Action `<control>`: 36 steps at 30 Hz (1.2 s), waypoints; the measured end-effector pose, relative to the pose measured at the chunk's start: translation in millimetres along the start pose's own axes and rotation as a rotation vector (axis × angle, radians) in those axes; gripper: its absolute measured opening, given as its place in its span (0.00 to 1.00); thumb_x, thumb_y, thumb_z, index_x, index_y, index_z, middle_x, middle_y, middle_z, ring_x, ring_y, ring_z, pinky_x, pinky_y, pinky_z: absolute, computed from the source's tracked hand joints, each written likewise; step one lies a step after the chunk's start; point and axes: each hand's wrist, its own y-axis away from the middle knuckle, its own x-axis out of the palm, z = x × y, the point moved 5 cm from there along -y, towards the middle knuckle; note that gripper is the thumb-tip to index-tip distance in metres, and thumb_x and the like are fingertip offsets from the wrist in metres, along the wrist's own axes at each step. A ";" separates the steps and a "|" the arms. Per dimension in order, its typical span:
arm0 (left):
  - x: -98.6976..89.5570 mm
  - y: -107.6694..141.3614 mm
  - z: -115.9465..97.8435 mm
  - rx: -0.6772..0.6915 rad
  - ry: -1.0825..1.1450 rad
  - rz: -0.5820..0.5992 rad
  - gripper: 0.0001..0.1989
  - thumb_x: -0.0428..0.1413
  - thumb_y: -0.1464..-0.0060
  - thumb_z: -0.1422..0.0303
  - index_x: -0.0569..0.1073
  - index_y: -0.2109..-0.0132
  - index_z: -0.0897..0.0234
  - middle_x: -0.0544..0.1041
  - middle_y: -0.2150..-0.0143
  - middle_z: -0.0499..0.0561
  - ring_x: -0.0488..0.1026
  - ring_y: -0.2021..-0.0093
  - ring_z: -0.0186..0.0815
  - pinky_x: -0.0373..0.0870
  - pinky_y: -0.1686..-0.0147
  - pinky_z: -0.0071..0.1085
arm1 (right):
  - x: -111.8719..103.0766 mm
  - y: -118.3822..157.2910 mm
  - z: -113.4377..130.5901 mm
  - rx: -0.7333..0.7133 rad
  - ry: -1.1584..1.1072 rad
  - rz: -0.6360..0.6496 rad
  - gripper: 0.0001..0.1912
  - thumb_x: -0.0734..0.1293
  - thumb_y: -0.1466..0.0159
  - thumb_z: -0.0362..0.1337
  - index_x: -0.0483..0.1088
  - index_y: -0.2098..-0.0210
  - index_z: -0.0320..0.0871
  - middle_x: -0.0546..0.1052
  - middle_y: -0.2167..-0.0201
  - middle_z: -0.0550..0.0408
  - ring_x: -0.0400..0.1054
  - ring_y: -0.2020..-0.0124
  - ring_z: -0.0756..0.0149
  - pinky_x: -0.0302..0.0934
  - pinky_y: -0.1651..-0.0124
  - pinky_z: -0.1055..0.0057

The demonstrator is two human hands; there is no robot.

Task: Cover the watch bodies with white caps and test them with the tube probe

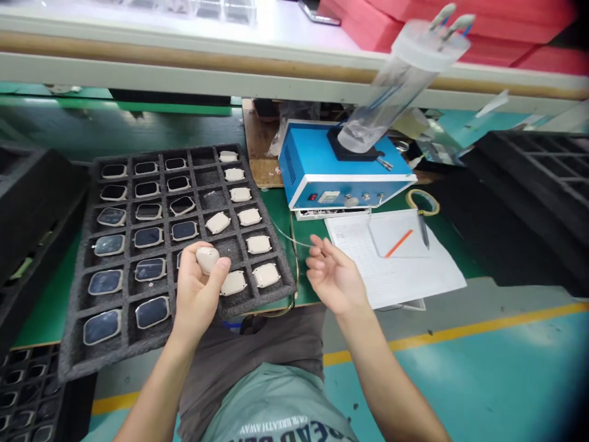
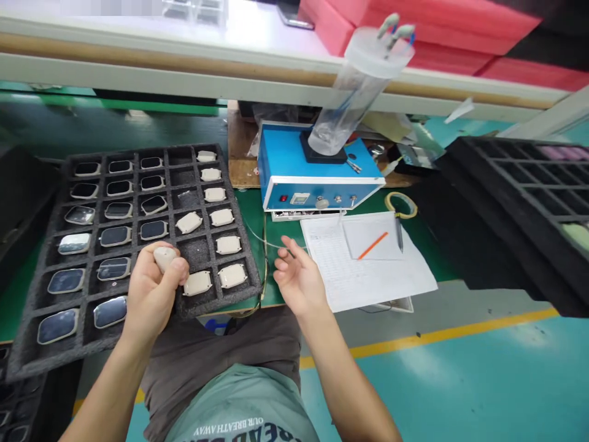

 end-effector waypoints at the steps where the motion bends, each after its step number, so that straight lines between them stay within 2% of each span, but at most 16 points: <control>1: 0.0 -0.5 -0.3 0.001 0.017 -0.011 0.18 0.67 0.41 0.60 0.70 0.50 0.59 0.70 0.66 0.43 0.67 0.70 0.28 0.67 0.69 0.24 | 12.2 -2.5 -0.1 -0.036 -0.003 0.053 0.10 0.76 0.39 0.37 0.72 0.62 0.46 0.69 0.78 0.68 0.60 0.82 0.80 0.58 0.83 0.85; 4: 0.6 -1.0 0.3 -0.015 0.097 -0.024 0.18 0.63 0.40 0.60 0.72 0.47 0.61 0.75 0.62 0.47 0.75 0.65 0.31 0.74 0.64 0.27 | 45.8 1.0 0.7 -0.245 0.031 0.230 0.13 0.79 0.40 0.40 0.73 0.61 0.49 0.67 0.77 0.68 0.61 0.80 0.79 0.59 0.80 0.84; 6: 0.0 -0.6 0.8 -0.024 0.077 -0.053 0.18 0.63 0.40 0.60 0.74 0.46 0.61 0.78 0.58 0.49 0.79 0.62 0.34 0.78 0.60 0.30 | 60.1 4.0 -2.0 -0.363 0.083 0.304 0.14 0.79 0.41 0.42 0.74 0.59 0.51 0.68 0.76 0.67 0.62 0.79 0.77 0.60 0.79 0.81; 9: -0.2 1.0 -0.5 -0.010 0.001 -0.090 0.21 0.65 0.41 0.60 0.75 0.44 0.61 0.79 0.50 0.53 0.82 0.55 0.39 0.82 0.54 0.37 | 69.3 -5.5 -6.8 -0.492 0.263 0.291 0.14 0.78 0.41 0.43 0.76 0.58 0.50 0.69 0.76 0.66 0.63 0.78 0.75 0.60 0.78 0.78; 11: -0.1 2.3 -2.6 0.011 -0.023 -0.118 0.22 0.67 0.43 0.59 0.76 0.44 0.62 0.80 0.50 0.54 0.82 0.52 0.40 0.83 0.52 0.38 | 70.5 -15.7 -6.7 -0.574 0.397 0.237 0.13 0.77 0.40 0.43 0.78 0.58 0.47 0.71 0.76 0.64 0.64 0.76 0.73 0.62 0.76 0.76; 13: 0.0 3.6 -4.2 0.021 -0.034 -0.143 0.22 0.69 0.45 0.61 0.77 0.46 0.63 0.82 0.51 0.54 0.82 0.52 0.39 0.83 0.51 0.37 | 71.2 -20.6 -5.8 -0.626 0.439 0.223 0.11 0.75 0.37 0.44 0.78 0.58 0.45 0.73 0.75 0.61 0.66 0.75 0.72 0.64 0.74 0.74; 17: -0.8 5.1 -4.6 0.016 -0.045 -0.187 0.22 0.71 0.47 0.62 0.80 0.48 0.65 0.85 0.53 0.55 0.84 0.54 0.39 0.82 0.51 0.34 | 79.4 -7.8 -12.6 -0.650 0.392 0.366 0.07 0.75 0.36 0.43 0.76 0.62 0.48 0.74 0.68 0.60 0.69 0.72 0.72 0.67 0.72 0.73; 20: -2.5 5.6 -4.7 0.017 -0.042 -0.216 0.22 0.71 0.47 0.63 0.80 0.47 0.65 0.86 0.52 0.56 0.84 0.54 0.40 0.82 0.51 0.35 | 89.0 4.8 -26.2 -0.654 0.470 0.465 0.06 0.76 0.37 0.41 0.77 0.64 0.48 0.75 0.63 0.58 0.71 0.72 0.71 0.71 0.72 0.71; 22: -3.0 6.0 -5.3 0.019 -0.035 -0.216 0.22 0.71 0.47 0.63 0.80 0.47 0.65 0.86 0.51 0.57 0.85 0.53 0.40 0.82 0.50 0.34 | 93.3 7.7 -34.3 -0.668 0.542 0.497 0.03 0.76 0.35 0.39 0.80 0.62 0.49 0.78 0.60 0.56 0.75 0.69 0.69 0.75 0.68 0.70; 25: -2.8 6.9 -6.3 0.015 -0.032 -0.206 0.21 0.72 0.47 0.64 0.80 0.48 0.65 0.86 0.51 0.57 0.85 0.52 0.40 0.81 0.49 0.34 | 94.2 6.0 -39.9 -0.713 0.632 0.504 0.03 0.75 0.34 0.38 0.82 0.59 0.50 0.82 0.56 0.53 0.79 0.60 0.64 0.78 0.58 0.65; 27: -2.4 7.6 -6.5 0.005 -0.037 -0.202 0.20 0.72 0.47 0.65 0.81 0.48 0.65 0.87 0.51 0.57 0.85 0.52 0.40 0.82 0.49 0.33 | 91.9 4.5 -40.0 -0.745 0.675 0.478 0.03 0.74 0.33 0.38 0.83 0.60 0.50 0.83 0.56 0.52 0.80 0.57 0.61 0.79 0.53 0.62; 31: -1.1 8.2 -6.3 -0.007 -0.053 -0.189 0.19 0.72 0.48 0.66 0.82 0.50 0.65 0.87 0.52 0.57 0.86 0.54 0.41 0.83 0.51 0.34 | 87.6 4.4 -41.8 -0.699 0.663 0.448 0.05 0.73 0.32 0.41 0.81 0.60 0.48 0.85 0.58 0.52 0.82 0.56 0.60 0.79 0.49 0.60; 36: 1.0 7.7 -6.7 0.009 -0.051 -0.171 0.18 0.72 0.48 0.67 0.82 0.51 0.64 0.87 0.52 0.56 0.86 0.53 0.43 0.83 0.49 0.38 | 88.6 5.8 -47.3 -0.625 0.684 0.476 0.07 0.72 0.30 0.43 0.79 0.58 0.48 0.87 0.55 0.50 0.83 0.52 0.58 0.80 0.47 0.59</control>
